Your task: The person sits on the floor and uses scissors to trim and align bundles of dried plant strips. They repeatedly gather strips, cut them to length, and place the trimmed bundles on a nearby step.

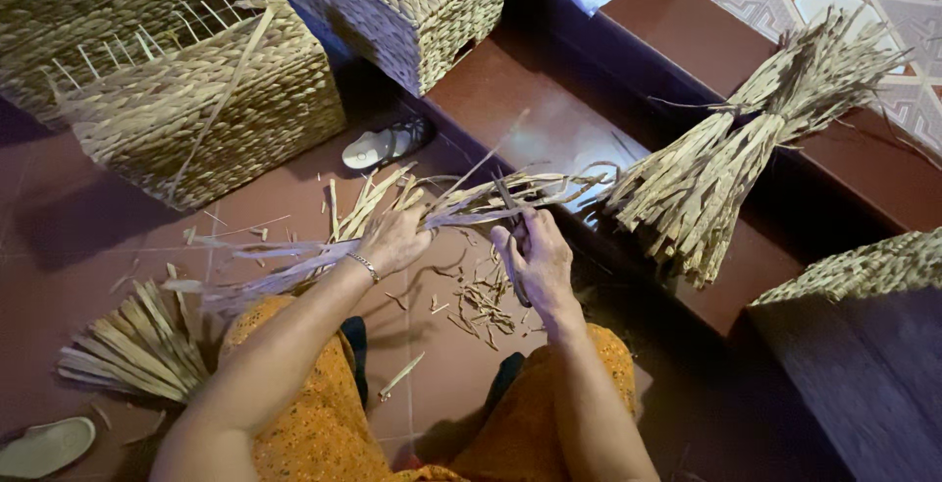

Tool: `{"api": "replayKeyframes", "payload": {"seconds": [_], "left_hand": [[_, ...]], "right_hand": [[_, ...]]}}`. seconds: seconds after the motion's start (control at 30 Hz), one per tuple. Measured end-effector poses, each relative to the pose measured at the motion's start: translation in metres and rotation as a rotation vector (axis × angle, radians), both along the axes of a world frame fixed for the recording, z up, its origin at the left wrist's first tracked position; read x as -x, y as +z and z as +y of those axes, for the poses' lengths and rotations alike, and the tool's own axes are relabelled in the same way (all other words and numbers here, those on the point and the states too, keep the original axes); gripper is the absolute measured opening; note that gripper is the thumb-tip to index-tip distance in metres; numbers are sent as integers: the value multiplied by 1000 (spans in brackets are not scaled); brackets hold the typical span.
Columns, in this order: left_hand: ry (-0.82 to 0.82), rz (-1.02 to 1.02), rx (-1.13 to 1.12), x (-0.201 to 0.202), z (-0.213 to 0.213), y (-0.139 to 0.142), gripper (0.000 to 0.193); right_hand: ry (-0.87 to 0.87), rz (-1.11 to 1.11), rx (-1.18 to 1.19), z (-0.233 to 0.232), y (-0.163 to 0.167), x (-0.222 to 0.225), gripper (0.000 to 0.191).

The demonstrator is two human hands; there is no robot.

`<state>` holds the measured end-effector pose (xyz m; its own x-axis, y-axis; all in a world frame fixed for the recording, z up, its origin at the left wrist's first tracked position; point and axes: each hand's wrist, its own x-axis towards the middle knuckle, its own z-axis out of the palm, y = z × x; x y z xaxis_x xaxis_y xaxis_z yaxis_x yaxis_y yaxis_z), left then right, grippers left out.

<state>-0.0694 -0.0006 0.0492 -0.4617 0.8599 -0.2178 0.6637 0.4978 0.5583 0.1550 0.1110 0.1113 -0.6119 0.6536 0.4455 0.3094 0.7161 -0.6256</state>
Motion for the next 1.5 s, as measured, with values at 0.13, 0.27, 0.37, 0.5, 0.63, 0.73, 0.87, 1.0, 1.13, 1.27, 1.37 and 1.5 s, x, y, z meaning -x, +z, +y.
{"api": "replayKeyframes", "payload": {"seconds": [0.13,0.27,0.37,0.5,0.63,0.73,0.87,1.0,1.13,1.27,1.37,1.5], "left_hand": [[18,12,0,-4,2,7,52],[68,10,12,-5,0,15,55],[107,-65,68,-1,-2,20,53],[195,-42,-63,11,-7,19,48],[215,18,-74,24,-9,14,45],[182,51,-28,23,-8,14,47],[160,28,14,11,-7,17,58],[147,-4,-34,7,-8,16,65],[79,81,-117,6,-12,15,51],[90,53,-140,-1,-15,19,50],[59,47,-89,-8,-16,19,50],[-66,264,-325,-13,-16,3,24]], "right_hand": [[35,-19,-11,2,-8,-1,28],[41,53,54,0,-16,-2,30],[27,74,187,2,-27,-3,30],[116,179,644,13,-46,-1,39],[324,306,684,19,-56,-6,45],[303,247,681,15,-53,-9,48],[201,151,462,8,-37,-8,42],[116,87,297,0,-22,-5,36],[36,78,426,-1,-20,-7,38],[69,98,407,12,-23,-9,42],[191,147,361,19,-22,-11,47],[147,35,385,19,-14,-12,53]]}}
